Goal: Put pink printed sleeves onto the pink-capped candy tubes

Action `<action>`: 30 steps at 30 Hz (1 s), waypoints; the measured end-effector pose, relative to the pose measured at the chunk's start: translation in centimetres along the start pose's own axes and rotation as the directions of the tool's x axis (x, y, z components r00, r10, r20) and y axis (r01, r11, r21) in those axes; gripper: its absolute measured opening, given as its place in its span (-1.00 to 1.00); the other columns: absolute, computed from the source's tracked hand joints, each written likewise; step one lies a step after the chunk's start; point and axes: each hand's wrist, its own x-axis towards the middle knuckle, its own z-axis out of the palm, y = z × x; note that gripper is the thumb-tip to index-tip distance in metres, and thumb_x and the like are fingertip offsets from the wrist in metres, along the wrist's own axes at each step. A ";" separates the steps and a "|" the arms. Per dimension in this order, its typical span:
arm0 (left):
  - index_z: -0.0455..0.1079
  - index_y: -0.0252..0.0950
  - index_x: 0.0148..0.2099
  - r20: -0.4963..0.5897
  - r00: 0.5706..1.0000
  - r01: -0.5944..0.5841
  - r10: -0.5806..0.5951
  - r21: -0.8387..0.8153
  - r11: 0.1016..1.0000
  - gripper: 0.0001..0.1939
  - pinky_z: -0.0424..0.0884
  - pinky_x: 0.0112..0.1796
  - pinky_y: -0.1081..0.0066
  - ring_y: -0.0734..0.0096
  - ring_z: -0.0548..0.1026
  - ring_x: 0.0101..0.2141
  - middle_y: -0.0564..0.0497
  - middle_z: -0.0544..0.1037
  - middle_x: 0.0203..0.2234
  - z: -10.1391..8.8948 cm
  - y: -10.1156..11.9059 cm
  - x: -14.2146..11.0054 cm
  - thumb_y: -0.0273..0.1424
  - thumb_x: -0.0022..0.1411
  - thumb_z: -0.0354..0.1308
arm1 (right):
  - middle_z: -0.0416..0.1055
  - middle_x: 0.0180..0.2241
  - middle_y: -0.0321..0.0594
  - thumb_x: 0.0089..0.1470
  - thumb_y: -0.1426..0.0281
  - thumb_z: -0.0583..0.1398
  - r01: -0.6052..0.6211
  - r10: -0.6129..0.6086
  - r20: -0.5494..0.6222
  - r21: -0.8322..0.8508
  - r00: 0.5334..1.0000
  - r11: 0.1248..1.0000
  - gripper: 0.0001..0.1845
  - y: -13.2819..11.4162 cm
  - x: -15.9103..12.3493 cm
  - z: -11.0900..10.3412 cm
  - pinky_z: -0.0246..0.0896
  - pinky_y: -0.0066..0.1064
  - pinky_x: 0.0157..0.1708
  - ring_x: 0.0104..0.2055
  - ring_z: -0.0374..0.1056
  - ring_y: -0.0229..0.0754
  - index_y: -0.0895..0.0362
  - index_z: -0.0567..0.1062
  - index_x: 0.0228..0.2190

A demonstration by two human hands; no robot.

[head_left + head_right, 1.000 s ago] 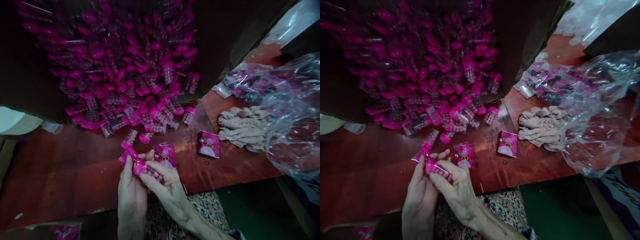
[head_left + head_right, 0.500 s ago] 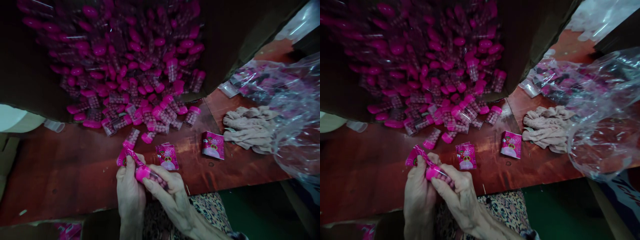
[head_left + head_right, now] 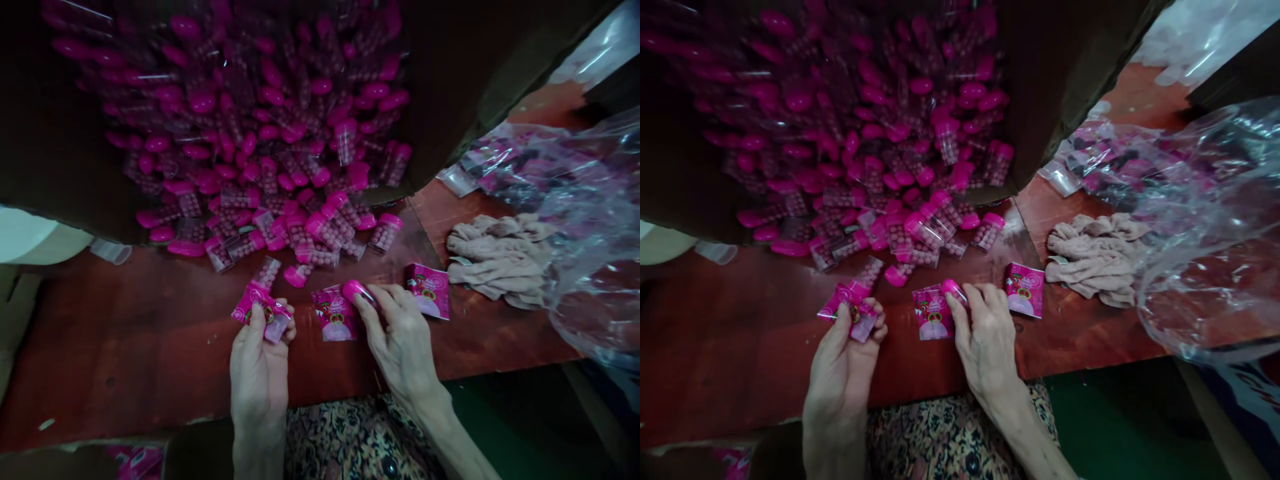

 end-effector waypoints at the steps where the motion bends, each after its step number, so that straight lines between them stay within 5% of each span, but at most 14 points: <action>1: 0.47 -0.40 -0.41 0.008 0.999 0.033 -0.033 -0.008 0.999 -0.81 0.32 -0.54 0.53 0.49 0.45 -0.51 -0.06 0.54 -0.49 0.0 -0.1 -0.1 -0.34 0.09 0.20 | 0.36 -0.23 0.09 0.14 0.18 0.06 0.034 -0.038 -0.045 -0.101 0.998 0.994 -0.54 0.3 0.1 0.0 0.22 -0.04 -0.17 -0.17 0.26 0.05 0.32 0.43 -0.14; 3: 0.48 -0.41 -0.39 0.045 0.995 0.090 -0.089 -0.017 0.996 -0.80 0.34 -0.53 0.53 0.47 0.47 -0.49 -0.09 0.55 -0.47 0.0 -0.3 -0.4 -0.34 0.11 0.18 | 0.27 -0.08 0.18 0.10 0.17 0.10 0.068 -0.095 -0.130 -0.196 0.987 0.978 -0.45 0.1 0.0 -0.1 0.14 0.08 -0.09 -0.04 0.17 0.14 0.34 0.34 -0.02; 5: 0.49 -0.41 -0.38 0.077 0.990 0.117 -0.116 -0.020 0.993 -0.80 0.35 -0.52 0.53 0.46 0.48 -0.48 -0.10 0.56 -0.46 0.1 -0.5 -0.6 -0.35 0.13 0.16 | 0.27 -0.06 0.10 0.09 0.25 0.15 0.112 -0.130 -0.166 -0.117 0.977 0.987 -0.51 -1.1 -0.5 -0.3 0.13 0.04 -0.05 0.00 0.16 0.09 0.25 0.32 0.01; 9: 0.51 -0.40 -0.37 0.085 0.988 0.131 -0.130 -0.009 0.991 -0.81 0.40 -0.45 0.50 0.44 0.50 -0.45 -0.09 0.58 -0.45 0.3 -0.9 -1.0 -0.35 0.11 0.18 | 0.40 -0.23 -0.13 0.03 0.43 0.21 0.167 -0.181 0.024 0.287 0.983 0.943 -0.69 -4.2 -1.4 -0.6 0.30 -0.20 -0.17 -0.14 0.29 -0.09 0.13 0.43 -0.13; 13: 0.52 -0.37 -0.40 0.112 0.990 0.083 -0.081 -0.010 0.997 -0.85 0.42 -0.34 0.49 0.47 0.50 -0.43 -0.06 0.59 -0.47 0.3 -1.3 -1.3 -0.36 0.06 0.23 | 0.46 -0.31 -0.20 0.00 0.52 0.20 0.094 -0.152 0.094 0.452 0.984 0.887 -0.72 -5.2 -1.6 0.2 0.33 -0.26 -0.25 -0.24 0.34 -0.15 0.12 0.46 -0.18; 18: 0.51 -0.37 -0.43 0.147 0.989 0.020 -0.032 0.087 0.996 -0.81 0.42 -0.30 0.43 0.45 0.48 -0.43 -0.03 0.56 -0.50 0.5 -2.0 -2.2 -0.31 0.01 0.27 | 0.46 -0.40 -0.22 0.00 0.50 0.21 0.098 -0.102 -0.013 0.443 0.995 0.891 -0.84 -4.7 -1.4 0.6 0.32 -0.28 -0.33 -0.32 0.35 -0.17 0.12 0.49 -0.30; 24: 0.50 -0.34 -0.50 0.091 0.996 -0.022 0.013 0.090 0.996 -0.86 0.39 -0.40 0.49 0.51 0.43 -0.51 0.05 0.52 -0.61 0.8 -2.8 -2.6 -0.35 -0.07 0.33 | 0.46 -0.41 -0.15 0.00 0.65 0.16 0.320 -0.247 -0.253 0.308 0.936 0.896 -0.78 -3.9 -2.0 1.0 0.33 -0.31 -0.36 -0.36 0.35 -0.19 0.16 0.50 -0.32; 30: 0.51 -0.33 -0.50 0.067 0.996 -0.068 0.062 0.094 0.993 -0.90 0.40 -0.33 0.48 0.49 0.49 -0.47 0.04 0.58 -0.54 0.4 -2.3 -1.8 -0.42 -0.11 0.35 | 0.49 -0.40 -0.12 0.07 0.66 0.04 0.304 -0.276 -0.135 0.285 0.952 0.909 -0.68 -3.5 -2.5 1.5 0.38 -0.32 -0.36 -0.35 0.41 -0.17 0.20 0.46 -0.18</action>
